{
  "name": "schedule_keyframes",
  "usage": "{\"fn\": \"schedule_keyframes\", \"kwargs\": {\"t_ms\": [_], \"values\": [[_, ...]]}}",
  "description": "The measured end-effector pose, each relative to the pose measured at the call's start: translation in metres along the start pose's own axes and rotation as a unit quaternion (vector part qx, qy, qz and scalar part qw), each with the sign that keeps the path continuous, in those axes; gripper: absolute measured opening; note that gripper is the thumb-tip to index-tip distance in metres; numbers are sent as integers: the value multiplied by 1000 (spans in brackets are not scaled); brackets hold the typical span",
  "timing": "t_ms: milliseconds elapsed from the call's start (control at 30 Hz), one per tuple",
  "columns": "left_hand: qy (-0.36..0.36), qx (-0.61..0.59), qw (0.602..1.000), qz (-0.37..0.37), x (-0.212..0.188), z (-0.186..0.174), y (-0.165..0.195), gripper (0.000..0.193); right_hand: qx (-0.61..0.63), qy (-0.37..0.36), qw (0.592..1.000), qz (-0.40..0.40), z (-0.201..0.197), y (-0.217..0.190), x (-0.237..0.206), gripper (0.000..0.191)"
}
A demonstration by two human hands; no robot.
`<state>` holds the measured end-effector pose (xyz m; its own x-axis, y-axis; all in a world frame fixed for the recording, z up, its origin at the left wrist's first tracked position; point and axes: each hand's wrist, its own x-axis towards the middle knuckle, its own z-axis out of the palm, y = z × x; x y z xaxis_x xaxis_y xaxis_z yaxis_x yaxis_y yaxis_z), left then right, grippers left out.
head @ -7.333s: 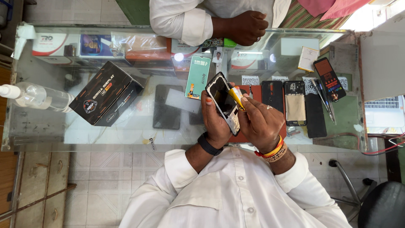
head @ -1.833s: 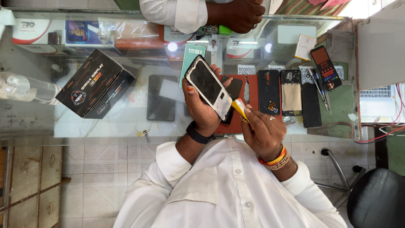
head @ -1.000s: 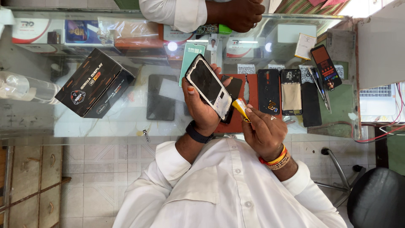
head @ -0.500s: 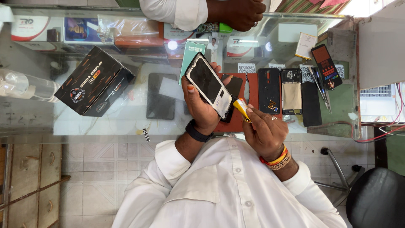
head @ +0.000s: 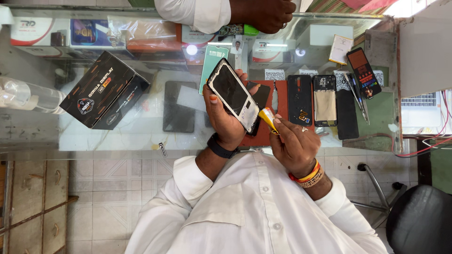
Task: The person cleans a phone chassis with a wipe, applies adhesive around its edges using a small tube, then picks up a replacement display and aligns it to the chassis. The person presses the display onto the chassis to bond it.
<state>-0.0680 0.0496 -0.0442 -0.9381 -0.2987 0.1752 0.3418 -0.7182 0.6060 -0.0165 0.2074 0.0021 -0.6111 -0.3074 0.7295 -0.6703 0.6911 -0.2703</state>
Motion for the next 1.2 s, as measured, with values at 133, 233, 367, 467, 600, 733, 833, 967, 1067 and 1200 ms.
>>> {"fn": "schedule_keyframes", "kwargs": {"t_ms": [133, 233, 367, 467, 600, 733, 833, 967, 1067, 1200], "values": [[0, -1, 1000, 3, 1, 0, 3, 81, -4, -2, 1000, -1, 0, -1, -1, 21], [7, -1, 1000, 1, 1, 0, 2, 81, -1, -5, 1000, 5, 0, -1, -2, 21], [5, -1, 1000, 1, 1, 0, 2, 81, 6, -7, 1000, 12, 1, 0, -3, 21], [3, 0, 1000, 4, 1, -1, 1, 81, 0, -1, 1000, -2, 0, 0, -4, 21], [6, 3, 1000, 5, 2, -1, 0, 81, 0, -11, 1000, 7, 0, 1, -4, 21], [3, 6, 1000, 5, 1, -2, 0, 80, 1, -12, 1000, 7, 0, 1, -6, 20], [6, 11, 1000, 6, 1, -2, 1, 80, -5, -7, 1000, 3, 0, 1, -6, 20], [3, 5, 1000, 2, 1, -2, 1, 80, -5, -8, 1000, 6, 0, 1, -7, 19], [5, 7, 1000, 1, 1, -2, 2, 81, 5, -6, 1000, 1, 1, 2, -6, 19], [7, 2, 1000, 4, 0, -1, 1, 81, 1, -12, 1000, 10, 0, 1, -7, 19]]}}
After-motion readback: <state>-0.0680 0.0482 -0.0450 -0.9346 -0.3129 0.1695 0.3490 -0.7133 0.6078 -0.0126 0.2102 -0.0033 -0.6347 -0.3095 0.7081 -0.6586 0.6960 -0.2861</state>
